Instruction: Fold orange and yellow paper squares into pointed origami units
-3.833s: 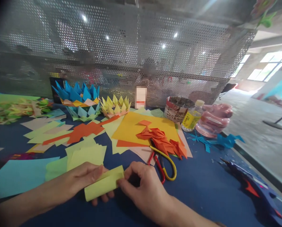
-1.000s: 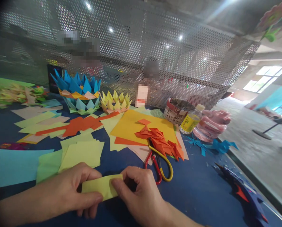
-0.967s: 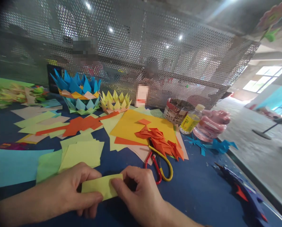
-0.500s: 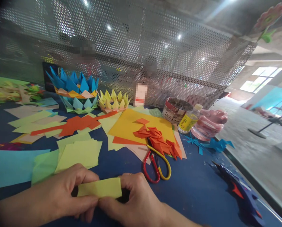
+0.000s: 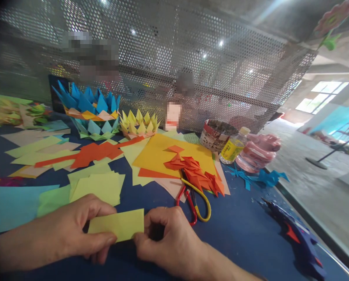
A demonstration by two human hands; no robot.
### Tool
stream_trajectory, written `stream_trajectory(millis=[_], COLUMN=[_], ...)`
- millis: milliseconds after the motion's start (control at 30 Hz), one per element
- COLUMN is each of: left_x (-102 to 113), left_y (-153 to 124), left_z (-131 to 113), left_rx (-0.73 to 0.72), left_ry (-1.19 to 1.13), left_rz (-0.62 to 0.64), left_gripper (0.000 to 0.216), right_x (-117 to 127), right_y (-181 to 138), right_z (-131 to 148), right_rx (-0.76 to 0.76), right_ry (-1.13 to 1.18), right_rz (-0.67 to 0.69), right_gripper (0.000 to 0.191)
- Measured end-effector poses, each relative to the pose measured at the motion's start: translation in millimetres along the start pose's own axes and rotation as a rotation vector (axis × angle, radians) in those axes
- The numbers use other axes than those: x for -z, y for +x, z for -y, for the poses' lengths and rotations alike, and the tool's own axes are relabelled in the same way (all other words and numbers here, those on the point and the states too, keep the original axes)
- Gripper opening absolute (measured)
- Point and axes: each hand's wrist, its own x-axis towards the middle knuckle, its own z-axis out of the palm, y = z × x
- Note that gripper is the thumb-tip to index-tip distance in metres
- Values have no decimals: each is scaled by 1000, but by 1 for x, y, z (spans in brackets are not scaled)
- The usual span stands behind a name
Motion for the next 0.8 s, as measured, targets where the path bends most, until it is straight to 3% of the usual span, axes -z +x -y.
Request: stream_trajectory(millis=[200, 333, 633, 800], left_x=[16, 21, -5, -10], left_y=[1, 1, -6, -6], left_z=[-2, -1, 0, -2], left_rx=[-4, -1, 18, 9], left_ry=[-1, -2, 36, 58], left_rz=[4, -4, 15, -5], left_gripper=[21, 25, 27, 28], right_x=[9, 17, -1, -7], right_y=[5, 7, -8, -9], right_z=[2, 4, 13, 10], right_rx=[8, -7, 122, 170], right_ry=[49, 59, -143, -145], right_rz=[-31, -51, 58, 2], right_gripper=[4, 12, 26, 24])
